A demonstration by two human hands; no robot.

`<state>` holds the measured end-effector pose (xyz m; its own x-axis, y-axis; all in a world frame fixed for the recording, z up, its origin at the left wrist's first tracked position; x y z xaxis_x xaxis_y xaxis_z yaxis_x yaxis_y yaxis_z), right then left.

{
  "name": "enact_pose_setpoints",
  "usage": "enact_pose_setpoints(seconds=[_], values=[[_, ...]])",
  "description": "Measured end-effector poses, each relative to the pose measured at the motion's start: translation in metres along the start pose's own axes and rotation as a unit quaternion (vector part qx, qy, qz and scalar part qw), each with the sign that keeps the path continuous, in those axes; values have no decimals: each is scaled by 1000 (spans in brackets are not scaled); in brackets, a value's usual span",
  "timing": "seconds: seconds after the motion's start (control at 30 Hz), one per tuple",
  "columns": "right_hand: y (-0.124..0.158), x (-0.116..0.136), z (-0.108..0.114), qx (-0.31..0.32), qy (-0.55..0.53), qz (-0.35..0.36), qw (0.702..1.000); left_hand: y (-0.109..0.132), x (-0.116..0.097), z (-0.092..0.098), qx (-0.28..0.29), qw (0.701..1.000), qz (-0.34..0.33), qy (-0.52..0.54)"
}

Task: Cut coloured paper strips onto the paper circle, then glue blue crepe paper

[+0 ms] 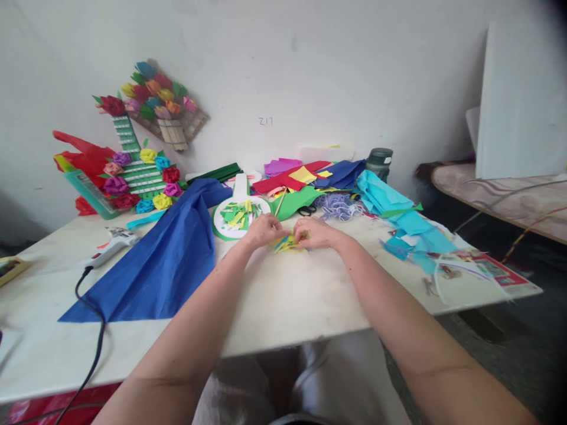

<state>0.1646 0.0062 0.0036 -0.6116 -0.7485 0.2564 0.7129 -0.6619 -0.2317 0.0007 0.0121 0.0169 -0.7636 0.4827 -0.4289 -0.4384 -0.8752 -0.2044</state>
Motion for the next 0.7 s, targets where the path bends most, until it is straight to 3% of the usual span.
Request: enact_pose_setpoints(seconds=[0.2, 0.37, 0.53, 0.7], values=[[-8, -8, -9, -68, -36, -4, 997, 5, -10, -1, 92, 983, -52, -148], [-9, -5, -8, -81, -31, -19, 996, 4, -7, -1, 88, 985, -24, -146], [-10, 2, -7, -60, 47, -19, 997, 4, -7, 3, 76, 989, -13, -122], [-14, -1, -12, -78, 91, -43, 992, 6, -9, 3, 87, 992, -22, -89]])
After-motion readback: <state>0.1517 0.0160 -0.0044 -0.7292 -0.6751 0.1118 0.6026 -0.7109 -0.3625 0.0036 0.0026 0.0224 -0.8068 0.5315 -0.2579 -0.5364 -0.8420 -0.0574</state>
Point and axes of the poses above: each hand's wrist, its own y-axis away from the middle knuckle, its own z-axis out of the back of the hand, x = y × z, the point moved 3 cm from there along -y, towards the middle knuckle, and after that the axes turned 4 degrees about x, right-handed, at the moved point
